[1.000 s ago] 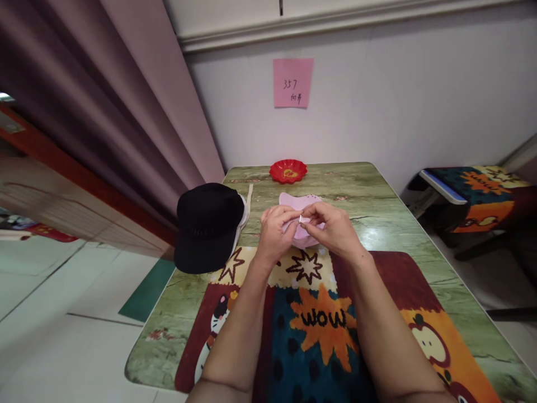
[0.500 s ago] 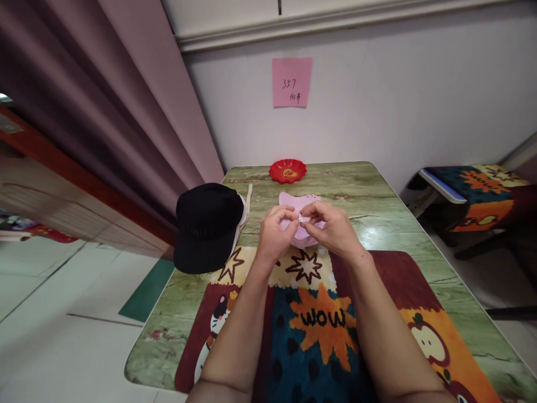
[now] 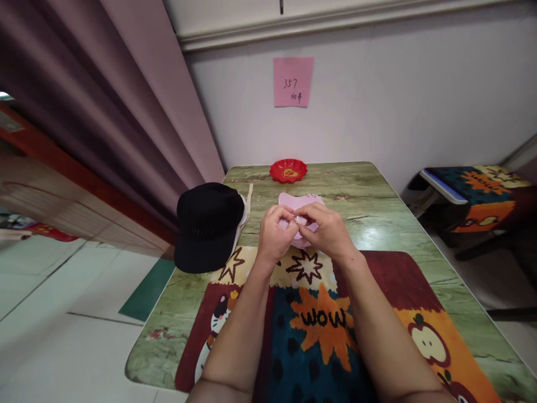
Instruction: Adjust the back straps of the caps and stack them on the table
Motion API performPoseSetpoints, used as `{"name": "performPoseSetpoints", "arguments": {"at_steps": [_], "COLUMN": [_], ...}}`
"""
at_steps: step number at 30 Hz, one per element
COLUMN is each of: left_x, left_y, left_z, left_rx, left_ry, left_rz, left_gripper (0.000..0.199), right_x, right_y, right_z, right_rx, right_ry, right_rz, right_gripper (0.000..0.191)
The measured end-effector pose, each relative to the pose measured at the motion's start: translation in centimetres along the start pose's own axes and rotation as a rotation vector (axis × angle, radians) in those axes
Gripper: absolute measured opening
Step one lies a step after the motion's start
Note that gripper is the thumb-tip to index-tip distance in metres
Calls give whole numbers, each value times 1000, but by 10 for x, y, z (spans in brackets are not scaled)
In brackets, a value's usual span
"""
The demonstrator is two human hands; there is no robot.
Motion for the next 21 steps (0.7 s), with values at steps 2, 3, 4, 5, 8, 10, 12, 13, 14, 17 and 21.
{"name": "performPoseSetpoints", "arguments": {"at_steps": [2,3,4,5,8,10,12,13,14,17,21], "left_x": [-1,-1,-1,-2,-3,-4,-4,-4,-3,-2,-2], "left_y": [0,0,0,0,-1,-3,-4,-4,-4,-3,-2], "left_z": [-2,-3,-4,-6,-9,-10,-8,-6,-4,4,10], "left_rx": [4,11,22,34,71,88,89,81,66,-3,-71], "left_ry": [1,0,-2,-5,-26,-30,-21,-18,-20,-39,-53], "left_rz": [-24,-39,-56,-70,-108,-131,-151,-157,-162,-174,-179], "left_gripper": [15,16,18,19,21,22,21,20,19,14,10], "right_x": [0,1,1,1,1,1,0,0,0,0,0], "right_y": [2,3,3,4,6,6,6,6,6,6,7], "right_z": [1,2,2,3,3,2,1,0,-1,-3,-5], "right_rx": [-13,-14,-14,-15,-14,0,19,25,28,30,38], "right_ry": [4,6,7,9,37,65,84,90,95,106,111], "right_rz": [-14,-19,-24,-30,-49,-76,-99,-102,-99,-87,-89], "right_gripper": [21,21,21,20,18,16,16,16,17,17,17]}}
Point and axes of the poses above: each hand's wrist, its own x-axis towards the middle knuckle, its own y-axis out of the palm, z = x × y, the point moved 5 cm from there along x, towards the middle knuckle, and after that the axes turned 14 degrees about z, right-handed, at the moved point
